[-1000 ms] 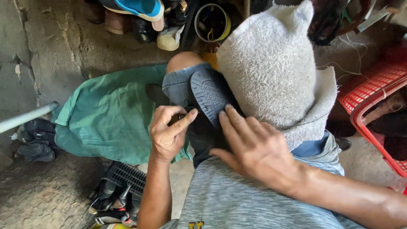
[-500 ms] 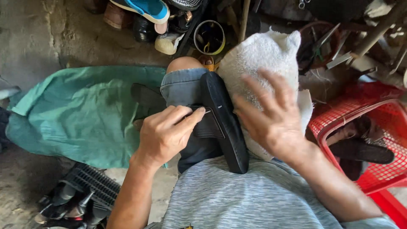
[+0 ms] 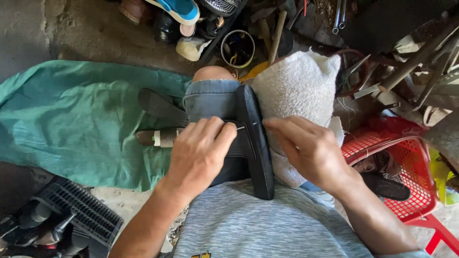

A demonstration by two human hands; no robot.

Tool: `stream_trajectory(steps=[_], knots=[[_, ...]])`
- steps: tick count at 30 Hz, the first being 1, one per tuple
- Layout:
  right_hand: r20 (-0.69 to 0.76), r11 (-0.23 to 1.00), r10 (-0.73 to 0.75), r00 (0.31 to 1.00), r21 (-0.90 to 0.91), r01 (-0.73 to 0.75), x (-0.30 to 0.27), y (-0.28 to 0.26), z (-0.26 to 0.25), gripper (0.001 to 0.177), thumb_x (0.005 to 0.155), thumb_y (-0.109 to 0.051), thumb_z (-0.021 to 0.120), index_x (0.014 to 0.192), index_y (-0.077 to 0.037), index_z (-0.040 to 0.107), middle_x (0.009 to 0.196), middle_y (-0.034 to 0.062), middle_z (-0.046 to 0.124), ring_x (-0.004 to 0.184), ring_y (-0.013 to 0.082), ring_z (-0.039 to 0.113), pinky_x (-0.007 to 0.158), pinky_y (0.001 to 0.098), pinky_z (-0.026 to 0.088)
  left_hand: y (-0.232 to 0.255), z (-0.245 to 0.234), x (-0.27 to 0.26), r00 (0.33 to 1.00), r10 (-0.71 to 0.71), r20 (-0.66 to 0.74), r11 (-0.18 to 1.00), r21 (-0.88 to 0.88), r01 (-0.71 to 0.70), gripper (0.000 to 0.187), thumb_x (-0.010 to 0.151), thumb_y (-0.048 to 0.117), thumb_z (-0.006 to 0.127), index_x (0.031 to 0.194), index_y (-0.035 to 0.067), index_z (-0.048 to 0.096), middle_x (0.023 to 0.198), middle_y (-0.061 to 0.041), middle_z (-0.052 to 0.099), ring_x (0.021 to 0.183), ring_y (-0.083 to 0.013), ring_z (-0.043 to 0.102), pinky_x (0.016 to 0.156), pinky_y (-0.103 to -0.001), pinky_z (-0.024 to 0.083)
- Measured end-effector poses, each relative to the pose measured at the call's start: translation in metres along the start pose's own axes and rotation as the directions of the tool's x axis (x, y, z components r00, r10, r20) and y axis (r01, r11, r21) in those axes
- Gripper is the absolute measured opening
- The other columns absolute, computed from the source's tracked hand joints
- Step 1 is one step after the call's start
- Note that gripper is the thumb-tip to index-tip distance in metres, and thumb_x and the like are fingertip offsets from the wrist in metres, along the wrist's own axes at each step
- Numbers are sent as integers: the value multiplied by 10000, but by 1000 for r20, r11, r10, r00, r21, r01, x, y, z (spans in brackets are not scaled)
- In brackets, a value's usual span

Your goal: Hand-sewing a strap onto a rubber sandal sole using a needle and thread.

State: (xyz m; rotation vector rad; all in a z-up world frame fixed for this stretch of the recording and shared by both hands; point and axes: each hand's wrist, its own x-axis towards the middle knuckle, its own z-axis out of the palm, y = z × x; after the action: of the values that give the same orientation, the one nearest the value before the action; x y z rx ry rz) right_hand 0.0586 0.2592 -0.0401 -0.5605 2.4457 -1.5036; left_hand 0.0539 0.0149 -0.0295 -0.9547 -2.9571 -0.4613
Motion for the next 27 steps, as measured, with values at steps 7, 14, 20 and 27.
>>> stream_trajectory(steps=[7,14,20,27], knots=[[175,968,-47,983,-234,88,13,8,5,209,1033,-53,569,1237,-12,549,897,113,649,775,282,649,636,403,530,7,0,5,999,-43,31,999,-7,44,250,1035,243,746,946,123,545,808,-39,495,656,-218,511,561,-364,416],[154,983,0,988,-183,28,2,1,0,338,1004,-73,620,1325,0,545,960,134,714,787,300,717,663,403,556,1,3,8,996,-44,79,999,-24,46,289,1041,303,738,940,133,527,797,-31,500,630,-200,537,528,-352,447],[4,977,-52,999,-205,51,-13,3,5,176,987,-66,672,1151,-9,700,899,80,738,747,235,653,667,359,553,-6,6,8,993,-7,119,995,-97,19,340,984,317,803,958,126,524,851,-36,519,668,-212,567,539,-365,479],[20,930,-162,987,-331,159,-22,13,12,307,1018,28,535,1285,-53,663,1134,66,704,828,234,617,668,331,524,-14,8,2,992,7,127,997,-73,3,397,984,392,801,941,130,506,798,-15,523,648,-178,574,508,-330,472]])
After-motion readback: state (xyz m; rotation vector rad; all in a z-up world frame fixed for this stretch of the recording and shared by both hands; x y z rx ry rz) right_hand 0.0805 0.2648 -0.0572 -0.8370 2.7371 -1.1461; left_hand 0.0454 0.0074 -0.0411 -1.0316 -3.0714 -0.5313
